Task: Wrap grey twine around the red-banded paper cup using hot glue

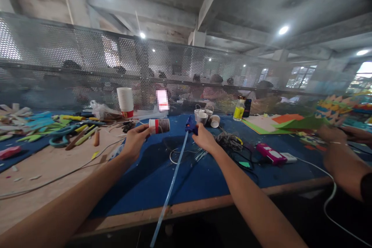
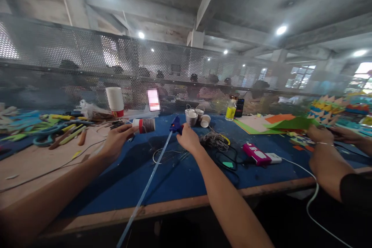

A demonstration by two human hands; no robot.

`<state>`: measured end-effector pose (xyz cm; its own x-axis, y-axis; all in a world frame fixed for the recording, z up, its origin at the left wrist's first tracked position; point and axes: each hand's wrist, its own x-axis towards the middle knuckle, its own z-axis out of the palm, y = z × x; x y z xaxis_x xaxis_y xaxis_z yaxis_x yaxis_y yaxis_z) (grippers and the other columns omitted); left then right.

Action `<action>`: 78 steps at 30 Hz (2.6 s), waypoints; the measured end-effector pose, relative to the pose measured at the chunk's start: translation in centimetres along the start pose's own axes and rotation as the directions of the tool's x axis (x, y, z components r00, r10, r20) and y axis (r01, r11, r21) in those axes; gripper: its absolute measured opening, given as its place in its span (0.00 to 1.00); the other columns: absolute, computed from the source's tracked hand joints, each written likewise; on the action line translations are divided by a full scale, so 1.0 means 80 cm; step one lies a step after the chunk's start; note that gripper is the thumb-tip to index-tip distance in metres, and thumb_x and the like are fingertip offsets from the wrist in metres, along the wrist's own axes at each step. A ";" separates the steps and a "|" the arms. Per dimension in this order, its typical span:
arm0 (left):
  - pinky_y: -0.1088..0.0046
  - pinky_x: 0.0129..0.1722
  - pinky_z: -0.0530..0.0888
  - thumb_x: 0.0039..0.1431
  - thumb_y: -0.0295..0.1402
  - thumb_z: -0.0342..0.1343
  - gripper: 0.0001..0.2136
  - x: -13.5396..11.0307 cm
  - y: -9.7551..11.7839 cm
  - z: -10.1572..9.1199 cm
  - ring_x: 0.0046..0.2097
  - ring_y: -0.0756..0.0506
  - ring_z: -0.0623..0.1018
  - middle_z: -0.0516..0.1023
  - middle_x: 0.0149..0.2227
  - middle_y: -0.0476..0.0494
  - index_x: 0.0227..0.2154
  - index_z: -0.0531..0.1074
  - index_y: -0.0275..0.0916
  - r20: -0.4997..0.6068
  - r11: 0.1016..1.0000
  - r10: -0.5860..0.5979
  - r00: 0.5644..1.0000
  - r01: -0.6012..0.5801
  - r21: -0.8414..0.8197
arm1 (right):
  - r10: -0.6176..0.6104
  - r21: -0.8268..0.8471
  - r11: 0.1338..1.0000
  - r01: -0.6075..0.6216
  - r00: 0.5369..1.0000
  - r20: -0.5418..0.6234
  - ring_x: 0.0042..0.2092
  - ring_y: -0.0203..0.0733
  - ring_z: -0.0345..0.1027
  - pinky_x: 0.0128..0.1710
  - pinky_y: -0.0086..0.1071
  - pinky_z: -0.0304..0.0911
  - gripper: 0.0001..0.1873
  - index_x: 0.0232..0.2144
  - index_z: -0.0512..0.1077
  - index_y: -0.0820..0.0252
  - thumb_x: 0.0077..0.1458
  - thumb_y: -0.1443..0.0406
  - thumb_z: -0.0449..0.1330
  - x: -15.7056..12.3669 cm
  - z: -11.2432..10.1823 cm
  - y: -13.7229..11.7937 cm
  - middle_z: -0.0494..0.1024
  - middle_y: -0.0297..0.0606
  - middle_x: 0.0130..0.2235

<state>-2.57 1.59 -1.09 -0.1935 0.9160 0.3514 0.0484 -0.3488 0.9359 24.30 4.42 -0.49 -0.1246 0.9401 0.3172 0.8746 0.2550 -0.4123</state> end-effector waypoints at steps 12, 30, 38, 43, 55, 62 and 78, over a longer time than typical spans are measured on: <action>0.75 0.24 0.65 0.47 0.41 0.63 0.12 -0.009 0.014 0.008 0.24 0.50 0.69 0.76 0.24 0.48 0.30 0.79 0.38 0.049 1.000 -0.006 0.999 0.007 -0.025 | 0.087 -0.087 0.994 -0.071 0.976 0.200 0.53 0.59 0.66 0.49 0.48 0.60 0.25 0.49 0.66 0.63 0.50 0.58 0.58 0.007 0.017 0.021 0.72 0.53 0.52; 0.72 0.38 0.72 0.48 0.39 0.64 0.15 -0.026 0.027 0.023 0.37 0.43 0.78 0.82 0.35 0.44 0.37 0.81 0.37 0.040 0.988 0.148 0.988 -0.149 0.033 | -0.436 0.894 0.308 -0.324 0.787 0.436 0.37 0.39 0.77 0.35 0.31 0.72 0.25 0.53 0.62 0.59 0.53 0.63 0.61 -0.038 0.010 -0.069 0.69 0.44 0.55; 0.71 0.37 0.71 0.49 0.39 0.64 0.15 -0.029 0.032 0.023 0.36 0.43 0.77 0.82 0.33 0.44 0.37 0.80 0.36 0.086 0.994 0.104 0.991 -0.107 0.034 | -0.285 0.853 0.435 -0.289 0.854 0.435 0.27 0.31 0.70 0.27 0.24 0.67 0.16 0.39 0.71 0.62 0.52 0.58 0.65 -0.034 0.008 -0.068 0.75 0.35 0.31; 0.71 0.41 0.69 0.52 0.39 0.62 0.14 -0.026 0.026 0.022 0.38 0.44 0.77 0.82 0.35 0.44 0.38 0.80 0.36 0.142 0.991 0.104 0.984 -0.114 0.069 | -0.211 0.830 0.557 -0.014 0.965 0.158 0.25 0.29 0.65 0.27 0.23 0.62 0.12 0.33 0.74 0.62 0.55 0.58 0.61 -0.024 0.003 -0.060 0.72 0.31 0.26; 0.72 0.38 0.67 0.53 0.37 0.61 0.08 -0.033 0.031 0.025 0.35 0.46 0.75 0.79 0.31 0.48 0.32 0.79 0.38 0.354 0.993 0.039 0.935 -0.077 0.091 | -0.280 0.530 0.745 0.405 0.911 -0.303 0.35 0.37 0.68 0.38 0.29 0.62 0.12 0.32 0.75 0.59 0.58 0.57 0.58 -0.022 0.003 -0.053 0.75 0.35 0.33; 0.73 0.37 0.65 0.54 0.36 0.61 0.07 -0.033 0.029 0.024 0.34 0.48 0.73 0.77 0.30 0.49 0.30 0.78 0.38 0.412 0.994 0.044 0.910 -0.080 0.069 | -0.259 0.489 0.779 0.393 0.911 -0.320 0.34 0.36 0.67 0.37 0.30 0.62 0.10 0.31 0.75 0.59 0.57 0.58 0.60 -0.021 0.002 -0.053 0.74 0.35 0.32; 0.73 0.37 0.66 0.54 0.36 0.60 0.07 -0.035 0.035 0.024 0.33 0.47 0.73 0.77 0.29 0.49 0.29 0.77 0.38 0.446 0.994 0.038 0.894 -0.078 0.073 | -0.244 0.488 0.790 0.371 0.921 -0.305 0.33 0.35 0.66 0.35 0.29 0.61 0.09 0.30 0.75 0.59 0.56 0.60 0.61 -0.020 0.000 -0.052 0.72 0.34 0.32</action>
<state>-0.02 -1.57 0.57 0.2661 0.8942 0.3600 0.1344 -0.4043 0.9047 20.87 1.83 0.69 -0.1850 0.7343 0.6531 0.4161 0.6606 -0.6249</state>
